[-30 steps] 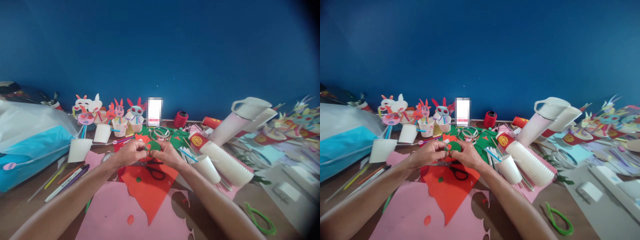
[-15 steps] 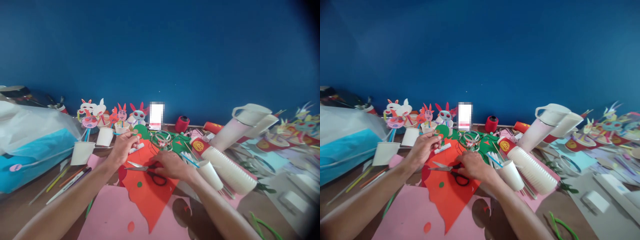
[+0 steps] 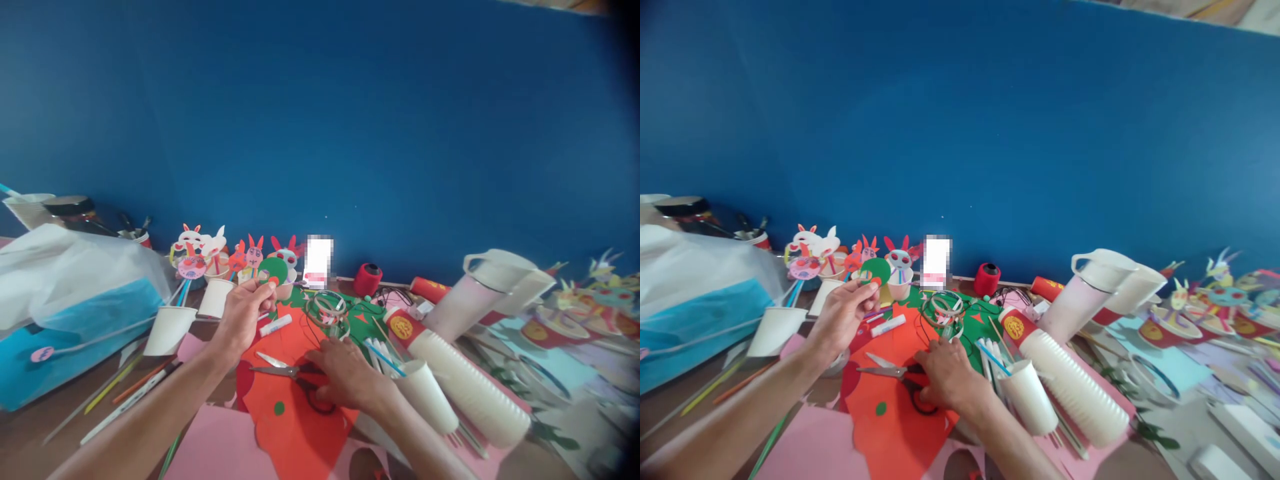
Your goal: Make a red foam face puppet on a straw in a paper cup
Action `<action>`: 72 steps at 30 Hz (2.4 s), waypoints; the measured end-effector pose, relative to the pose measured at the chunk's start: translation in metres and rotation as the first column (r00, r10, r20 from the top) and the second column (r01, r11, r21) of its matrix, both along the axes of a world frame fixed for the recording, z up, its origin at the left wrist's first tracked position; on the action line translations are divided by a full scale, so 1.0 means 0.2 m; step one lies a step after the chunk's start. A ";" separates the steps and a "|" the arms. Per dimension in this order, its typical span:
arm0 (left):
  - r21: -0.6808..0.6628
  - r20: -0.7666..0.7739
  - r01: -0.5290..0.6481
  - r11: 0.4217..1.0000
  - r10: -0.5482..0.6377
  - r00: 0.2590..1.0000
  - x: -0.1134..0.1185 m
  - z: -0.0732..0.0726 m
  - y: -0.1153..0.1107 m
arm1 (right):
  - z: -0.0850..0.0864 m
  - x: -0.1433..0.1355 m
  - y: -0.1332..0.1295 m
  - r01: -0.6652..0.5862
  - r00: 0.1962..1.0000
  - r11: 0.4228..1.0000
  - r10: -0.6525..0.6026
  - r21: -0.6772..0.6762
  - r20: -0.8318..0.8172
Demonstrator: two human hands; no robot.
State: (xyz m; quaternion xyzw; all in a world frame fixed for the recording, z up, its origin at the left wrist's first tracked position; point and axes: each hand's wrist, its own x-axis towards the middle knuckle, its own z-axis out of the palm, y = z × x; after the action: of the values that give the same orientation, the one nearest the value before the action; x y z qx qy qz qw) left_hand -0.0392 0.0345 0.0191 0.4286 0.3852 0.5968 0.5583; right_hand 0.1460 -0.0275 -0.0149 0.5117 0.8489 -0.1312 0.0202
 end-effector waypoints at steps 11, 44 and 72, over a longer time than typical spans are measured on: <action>0.065 0.122 -0.048 0.997 0.040 0.992 0.04 0.19 0.03 | 0.13 0.21 0.07 -0.045 0.870 0.945 -0.122 -0.323 -0.477; -0.002 -0.057 -0.009 1.000 0.009 0.998 0.33 0.03 -0.07 | 0.11 0.05 0.05 0.037 0.558 0.999 -0.008 0.016 -0.830; -0.040 -0.108 0.023 0.999 -0.027 0.994 0.30 0.07 -0.07 | 0.04 0.06 0.08 0.016 0.372 0.990 -0.138 -0.142 -0.918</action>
State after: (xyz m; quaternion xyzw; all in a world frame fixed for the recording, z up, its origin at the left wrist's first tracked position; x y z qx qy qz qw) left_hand 0.0209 0.0206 0.0328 0.4543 0.4211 0.5581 0.5522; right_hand 0.1577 -0.0119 -0.0062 0.3881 0.6817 -0.4414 -0.4357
